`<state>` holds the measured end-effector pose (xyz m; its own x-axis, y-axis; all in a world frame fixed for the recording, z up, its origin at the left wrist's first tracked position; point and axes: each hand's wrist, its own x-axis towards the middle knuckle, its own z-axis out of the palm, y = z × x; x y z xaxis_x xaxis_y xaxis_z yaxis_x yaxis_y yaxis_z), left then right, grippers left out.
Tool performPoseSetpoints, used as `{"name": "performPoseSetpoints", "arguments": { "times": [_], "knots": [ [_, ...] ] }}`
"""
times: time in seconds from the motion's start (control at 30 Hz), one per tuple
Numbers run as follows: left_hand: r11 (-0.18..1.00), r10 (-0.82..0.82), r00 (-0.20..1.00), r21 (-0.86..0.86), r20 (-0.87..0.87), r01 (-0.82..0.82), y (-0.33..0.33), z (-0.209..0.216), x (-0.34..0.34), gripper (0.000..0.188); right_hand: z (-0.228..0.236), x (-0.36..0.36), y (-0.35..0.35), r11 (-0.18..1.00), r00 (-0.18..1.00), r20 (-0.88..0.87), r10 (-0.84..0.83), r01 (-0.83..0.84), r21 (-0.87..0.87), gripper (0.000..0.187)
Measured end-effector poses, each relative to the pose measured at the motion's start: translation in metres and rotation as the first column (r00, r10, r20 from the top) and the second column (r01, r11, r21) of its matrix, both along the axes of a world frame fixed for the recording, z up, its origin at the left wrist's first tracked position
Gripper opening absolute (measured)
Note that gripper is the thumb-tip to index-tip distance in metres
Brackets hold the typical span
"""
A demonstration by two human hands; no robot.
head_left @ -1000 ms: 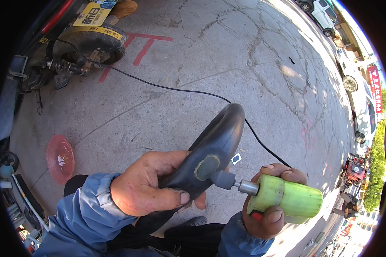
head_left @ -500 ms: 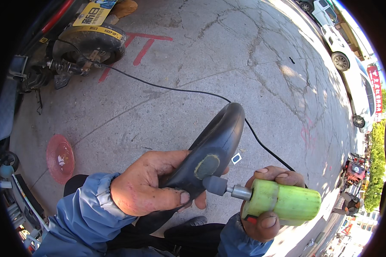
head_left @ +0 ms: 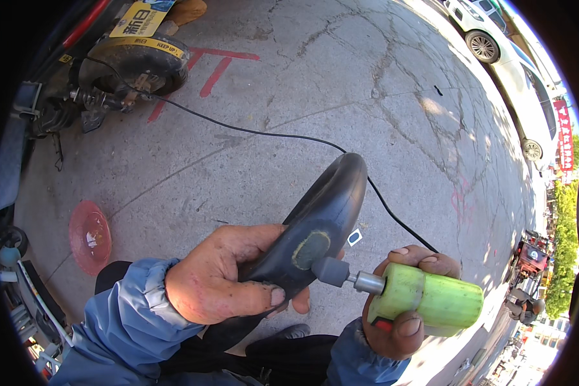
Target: The person uses a green rotary tool to grind the surface of a black bicycle tire held in the left hand. The person moves the tool along the tire's circumference, focusing on a specific area, while standing on a paved outdoor surface.
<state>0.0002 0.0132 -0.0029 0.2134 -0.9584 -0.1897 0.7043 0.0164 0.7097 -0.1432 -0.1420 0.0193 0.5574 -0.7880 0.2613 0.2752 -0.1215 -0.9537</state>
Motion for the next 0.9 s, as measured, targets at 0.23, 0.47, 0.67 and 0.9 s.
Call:
{"name": "performPoseSetpoints", "arguments": {
  "times": [0.23,0.47,0.67,0.9],
  "knots": [
    [1.000,0.010,1.000,0.018,-0.021,-0.010,-0.0008,0.0026,-0.0004,0.064,-0.0013,-0.0006,0.0027,0.998,0.998,0.026,0.049,-0.050,0.039,0.068],
    [0.999,0.029,0.999,0.021,-0.018,-0.029,-0.0004,0.0008,-0.0022,0.065,-0.0022,-0.0038,-0.0044,1.000,1.000,0.006,-0.005,0.005,0.015,0.067],
    [1.000,0.014,1.000,0.009,-0.013,-0.014,-0.0005,0.0008,-0.0011,0.064,0.0009,-0.0007,0.0017,0.999,0.999,-0.022,0.030,-0.030,-0.010,0.071],
    [0.999,0.003,1.000,0.032,-0.007,-0.003,0.0004,0.0012,-0.0002,0.064,-0.0005,-0.0017,-0.0006,1.000,1.000,-0.016,0.007,-0.007,0.019,0.070]
  ]
}}
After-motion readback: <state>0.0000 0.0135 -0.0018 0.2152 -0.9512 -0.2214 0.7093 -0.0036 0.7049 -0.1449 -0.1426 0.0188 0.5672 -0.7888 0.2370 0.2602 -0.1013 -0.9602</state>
